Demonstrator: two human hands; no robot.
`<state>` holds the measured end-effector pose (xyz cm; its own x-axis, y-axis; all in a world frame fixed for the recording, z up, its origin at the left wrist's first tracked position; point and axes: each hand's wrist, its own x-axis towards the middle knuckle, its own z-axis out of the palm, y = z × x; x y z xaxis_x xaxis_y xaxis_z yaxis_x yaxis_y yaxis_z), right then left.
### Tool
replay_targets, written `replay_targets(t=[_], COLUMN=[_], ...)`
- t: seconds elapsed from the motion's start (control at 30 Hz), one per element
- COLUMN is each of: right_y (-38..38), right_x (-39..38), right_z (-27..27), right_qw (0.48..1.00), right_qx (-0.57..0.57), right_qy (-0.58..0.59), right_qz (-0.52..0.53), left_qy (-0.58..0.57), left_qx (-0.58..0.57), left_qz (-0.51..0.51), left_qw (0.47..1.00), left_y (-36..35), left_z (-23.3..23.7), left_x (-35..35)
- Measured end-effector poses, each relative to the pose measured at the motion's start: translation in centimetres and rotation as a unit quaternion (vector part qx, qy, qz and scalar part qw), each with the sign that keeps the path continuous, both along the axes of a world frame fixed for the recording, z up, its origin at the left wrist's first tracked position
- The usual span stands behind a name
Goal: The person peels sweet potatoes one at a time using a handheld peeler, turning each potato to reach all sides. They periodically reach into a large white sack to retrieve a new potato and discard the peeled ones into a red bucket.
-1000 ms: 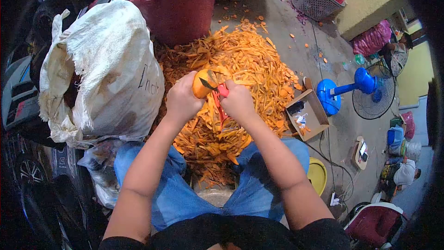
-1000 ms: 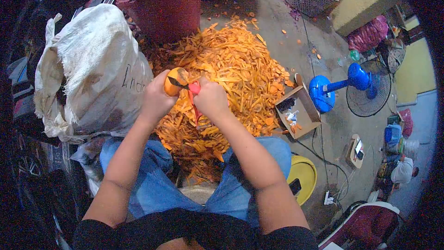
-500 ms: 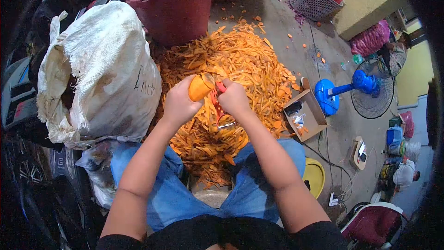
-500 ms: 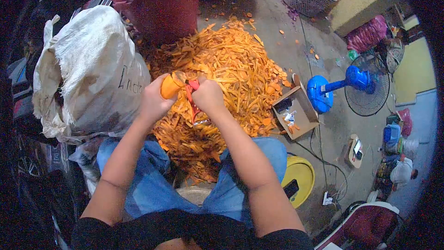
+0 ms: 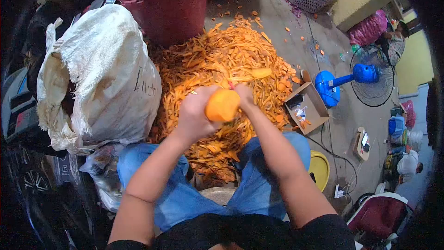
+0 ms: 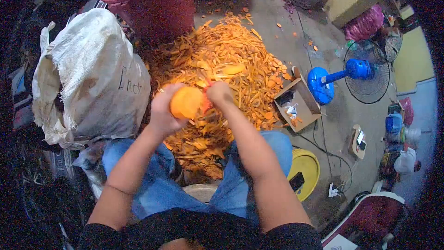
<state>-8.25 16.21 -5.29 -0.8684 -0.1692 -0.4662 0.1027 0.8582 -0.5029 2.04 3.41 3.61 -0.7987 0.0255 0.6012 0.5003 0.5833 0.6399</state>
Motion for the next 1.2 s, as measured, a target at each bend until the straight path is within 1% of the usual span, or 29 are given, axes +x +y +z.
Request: replay_targets(t=[0.03,0.07,0.1,0.13,0.17,0.2,0.23,0.27,0.3,0.33,0.37,0.4,0.47,0.5,0.53,0.57,0.6,0.63,0.7,0.73,0.77,0.83,0.9,0.97,1.0,1.03,1.07,1.13,1.2], right_y=[-0.2,-0.7,-1.4,-2.3,-3.1,-4.0,-4.8,-5.3,-5.4,-5.1,-4.6,-4.0,-2.7,-2.3,-2.2,-2.0,-2.0,-1.9,-1.7,-2.1,-2.3,-2.8,-2.5,-1.5,-1.0,-0.6,-0.3,0.2,0.6], right_x=[0.0,0.2,0.8,2.0,3.0,3.3,3.5,3.4,3.5,3.6,3.5,2.8,1.2,0.5,0.0,-0.4,-0.6,-0.5,-0.1,-0.2,0.0,0.8,0.7,0.0,-0.3,-0.4,-0.6,-0.9,-1.3], right_z=[-1.4,-4.0,-5.5,-5.0,-4.5,-5.8,-8.0,-9.1,-7.4,-3.9,-1.9,-2.5,-0.1,1.0,1.6,1.9,2.7,3.5,5.0,4.5,4.3,4.6,5.2,5.6,6.1,6.6,6.8,6.9,6.9], right_qw=[1.0,0.995,0.981,0.951,0.895,0.895,0.826,0.708,0.708,0.69,0.67,0.734,0.732,0.728,0.728,0.765,0.793,0.792,0.865,0.9,0.9,0.852,0.856,0.907,0.906,0.914,0.92,0.924,0.927], right_qx=[0.004,-0.06,-0.125,-0.286,-0.437,-0.437,-0.539,-0.609,-0.609,-0.621,-0.633,-0.586,-0.595,-0.604,-0.605,-0.594,-0.578,-0.58,-0.49,-0.429,-0.43,-0.518,-0.512,-0.389,-0.39,-0.355,-0.32,-0.31,-0.301], right_qy=[0.003,0.023,0.042,0.036,0.027,0.025,-0.165,-0.346,-0.348,-0.36,-0.37,-0.323,-0.305,-0.286,-0.286,-0.191,-0.092,-0.091,0.0,0.036,0.036,0.072,0.078,0.163,0.164,0.195,0.226,0.225,0.224], right_qz=[0.002,0.071,0.139,0.114,0.084,0.084,-0.001,-0.084,-0.081,-0.098,-0.116,-0.112,-0.131,-0.149,-0.148,-0.158,-0.168,-0.169,-0.104,-0.063,-0.065,0.01,-0.001,0.013,0.014,0.011,0.008,-0.001,-0.01], left_qy=[-0.042,-0.093,-0.092,-0.081,-0.07,-0.112,-0.113,-0.11,-0.106,-0.106,-0.104,-0.125,-0.165,-0.164,-0.18,-0.196,-0.219,-0.219,-0.324,-0.349,-0.35,-0.336,-0.334,-0.325,-0.332,-0.331,-0.328,-0.325,-0.296], left_qx=[0.054,0.026,0.024,0.022,0.022,0.036,0.036,0.058,0.081,0.095,0.095,0.115,0.153,0.154,0.123,0.092,0.091,0.089,0.12,0.108,0.107,0.075,0.088,0.171,0.163,0.163,0.16,0.158,0.127], left_qz=[0.024,0.024,0.026,0.037,0.048,0.057,0.058,0.035,0.011,0.02,0.02,0.02,0.027,0.03,0.033,0.035,0.045,0.043,0.06,0.036,0.034,0.009,0.002,0.061,0.056,0.057,0.063,0.068,0.056], left_qw=[0.997,0.995,0.995,0.996,0.996,0.991,0.991,0.992,0.991,0.99,0.99,0.985,0.974,0.974,0.975,0.976,0.97,0.971,0.936,0.93,0.93,0.939,0.939,0.928,0.927,0.928,0.929,0.93,0.945], left_y=[-0.4,-1.1,-1.2,-1.1,-0.9,-0.6,-0.6,-0.7,-0.7,-0.7,-0.9,-1.3,-2.0,-2.4,-2.9,-3.2,-3.2,-3.0,-2.5,-3.1,-3.2,-2.4,-2.6,-3.0,-2.9,-2.9,-2.9,-2.8,-2.6], left_z=[-0.7,-1.1,-1.1,-1.0,-1.1,-1.6,-2.0,-2.3,-2.4,-1.6,-1.3,-1.1,-1.7,-1.7,-1.7,-1.7,-2.0,-2.1,-2.1,-4.0,-5.8,-4.3,-5.7,-7.8,-5.9,-5.2,-4.9,-4.5,-4.3], left_x=[-0.4,-0.5,-0.6,-0.8,-0.8,-0.5,-0.5,-0.6,-0.6,-0.6,-0.7,-0.9,-1.3,-1.3,-1.3,-1.3,-1.4,-1.3,-1.1,-1.8,-1.7,-1.6,-1.9,-2.3,-2.4,-2.4,-2.5,-2.4,-2.3])
